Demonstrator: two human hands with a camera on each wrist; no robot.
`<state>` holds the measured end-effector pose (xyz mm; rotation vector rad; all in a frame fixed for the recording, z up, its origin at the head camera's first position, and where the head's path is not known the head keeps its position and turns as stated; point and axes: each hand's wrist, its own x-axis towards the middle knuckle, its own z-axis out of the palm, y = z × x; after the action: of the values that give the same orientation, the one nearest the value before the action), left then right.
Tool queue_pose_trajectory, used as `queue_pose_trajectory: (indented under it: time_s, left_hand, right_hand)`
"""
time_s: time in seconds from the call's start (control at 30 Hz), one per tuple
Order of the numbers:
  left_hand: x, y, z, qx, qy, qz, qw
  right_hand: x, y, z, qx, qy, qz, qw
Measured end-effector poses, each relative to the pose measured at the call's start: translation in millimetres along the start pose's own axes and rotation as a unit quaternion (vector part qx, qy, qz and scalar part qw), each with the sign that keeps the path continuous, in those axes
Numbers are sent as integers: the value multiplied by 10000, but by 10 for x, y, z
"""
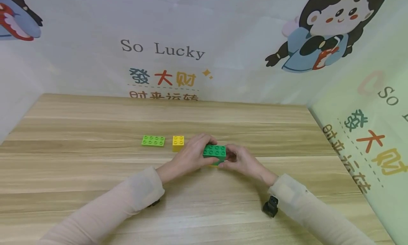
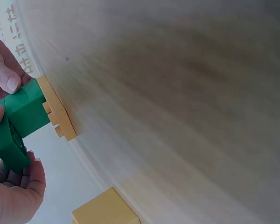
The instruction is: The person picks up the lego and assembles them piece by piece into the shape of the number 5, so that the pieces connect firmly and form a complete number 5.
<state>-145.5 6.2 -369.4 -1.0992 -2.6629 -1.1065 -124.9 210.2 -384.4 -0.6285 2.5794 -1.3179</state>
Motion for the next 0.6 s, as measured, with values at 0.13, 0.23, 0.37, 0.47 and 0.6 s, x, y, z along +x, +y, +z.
queue_pose_trajectory:
  time_s: [0.13,0.23,0.37,0.47,0.6]
  left_hand:
    - [-15,-12,-34,13,16,-1,10000]
    - [-36,-22,-81,-50,-3,-82,10000]
    - [-88,-63,-179,-261,-15,-280,9993]
    - [-133,-125,-255,-297,66,-388,9988]
    - [-189,-221,-354,-234,230,-520,9981]
  right_hand:
    - [-12,-27,-18,-44,167,14,9999]
    - [-17,-55,-29,-59,288,-5,9996]
    - [-10,-96,-36,-18,395,-46,9992]
    - [-2,-111,-30,30,492,-141,9987]
    - [-3,-132,-18,79,628,-246,9977]
